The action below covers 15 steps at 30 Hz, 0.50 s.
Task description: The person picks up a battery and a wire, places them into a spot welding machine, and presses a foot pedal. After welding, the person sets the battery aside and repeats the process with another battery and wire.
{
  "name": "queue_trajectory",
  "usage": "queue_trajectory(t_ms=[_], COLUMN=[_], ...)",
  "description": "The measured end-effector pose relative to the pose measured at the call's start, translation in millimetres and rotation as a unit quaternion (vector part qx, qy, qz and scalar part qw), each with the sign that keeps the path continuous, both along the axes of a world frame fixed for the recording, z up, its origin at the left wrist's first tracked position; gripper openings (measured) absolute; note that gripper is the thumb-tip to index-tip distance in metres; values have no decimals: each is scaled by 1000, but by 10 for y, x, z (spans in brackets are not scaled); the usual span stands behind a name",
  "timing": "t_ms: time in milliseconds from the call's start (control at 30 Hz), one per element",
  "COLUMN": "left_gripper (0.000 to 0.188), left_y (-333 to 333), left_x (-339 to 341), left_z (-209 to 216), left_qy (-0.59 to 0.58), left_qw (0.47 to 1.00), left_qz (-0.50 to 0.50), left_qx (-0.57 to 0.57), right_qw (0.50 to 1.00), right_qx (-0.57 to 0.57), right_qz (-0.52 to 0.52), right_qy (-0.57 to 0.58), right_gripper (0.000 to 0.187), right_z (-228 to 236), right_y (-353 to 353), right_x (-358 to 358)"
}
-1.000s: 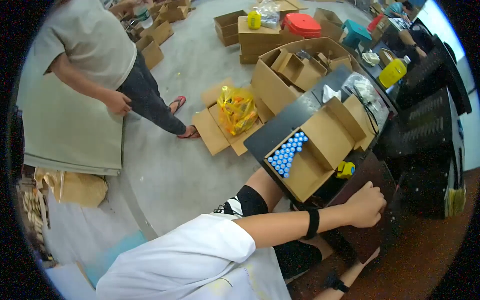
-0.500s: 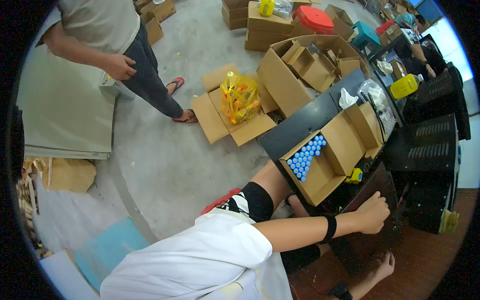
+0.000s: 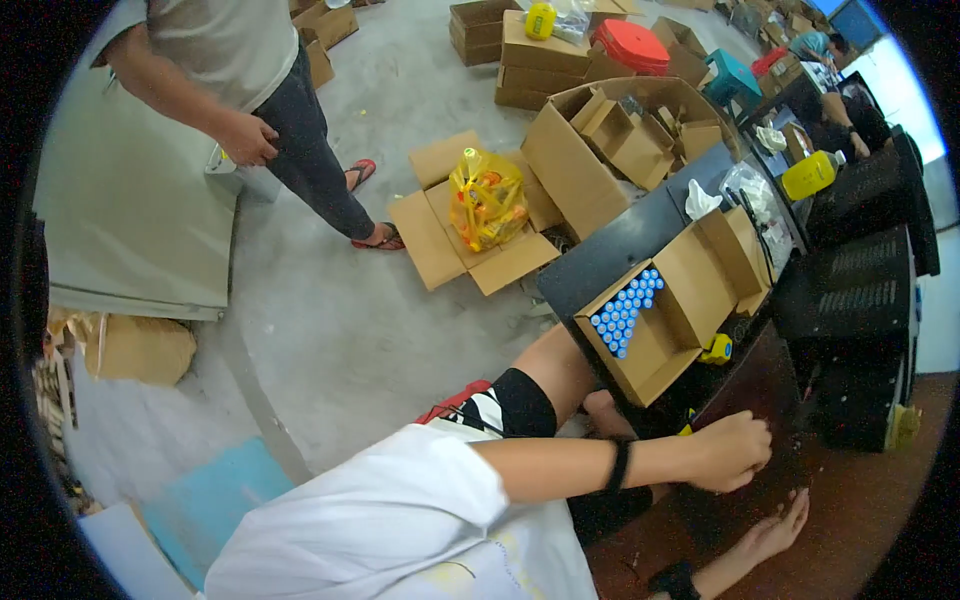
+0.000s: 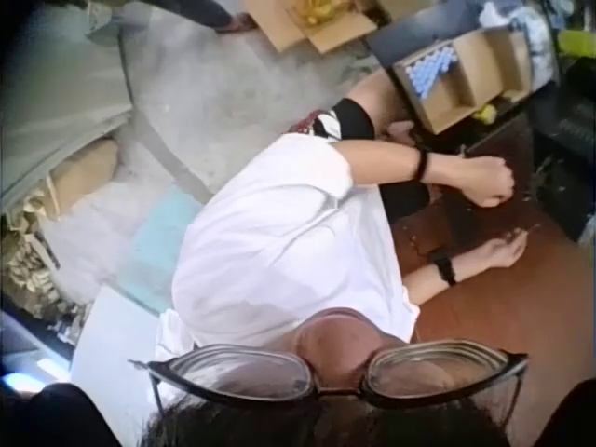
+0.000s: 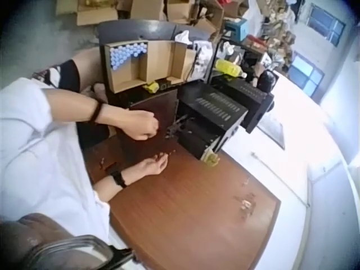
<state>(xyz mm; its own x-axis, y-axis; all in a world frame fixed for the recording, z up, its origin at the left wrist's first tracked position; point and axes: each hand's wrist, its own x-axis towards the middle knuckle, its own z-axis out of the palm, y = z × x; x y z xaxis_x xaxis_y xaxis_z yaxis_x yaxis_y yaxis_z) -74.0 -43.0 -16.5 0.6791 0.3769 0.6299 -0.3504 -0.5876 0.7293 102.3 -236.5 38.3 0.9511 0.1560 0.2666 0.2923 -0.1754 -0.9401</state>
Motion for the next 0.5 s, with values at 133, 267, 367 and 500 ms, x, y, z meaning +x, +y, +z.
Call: queue_trajectory(t_ms=[133, 267, 367, 500], left_gripper=[8, 13, 13, 23], left_y=[202, 684, 983, 1690], left_x=[-1318, -2646, -3314, -3822], left_z=[-152, -1082, -2319, -3391], left_qy=[-158, 25, 222, 384], left_qw=[978, 914, 793, 734], left_qz=[26, 325, 459, 484], left_qx=[-131, -241, -334, -282], right_qw=[999, 999, 996, 986], right_qx=[40, 18, -23, -91], right_qz=[-3, -19, -86, -123], right_qy=[29, 36, -17, -58], right_gripper=[23, 22, 24, 23], right_z=[-244, -506, -501, -666], right_y=[266, 443, 559, 716], right_x=[-127, -279, -446, -425])
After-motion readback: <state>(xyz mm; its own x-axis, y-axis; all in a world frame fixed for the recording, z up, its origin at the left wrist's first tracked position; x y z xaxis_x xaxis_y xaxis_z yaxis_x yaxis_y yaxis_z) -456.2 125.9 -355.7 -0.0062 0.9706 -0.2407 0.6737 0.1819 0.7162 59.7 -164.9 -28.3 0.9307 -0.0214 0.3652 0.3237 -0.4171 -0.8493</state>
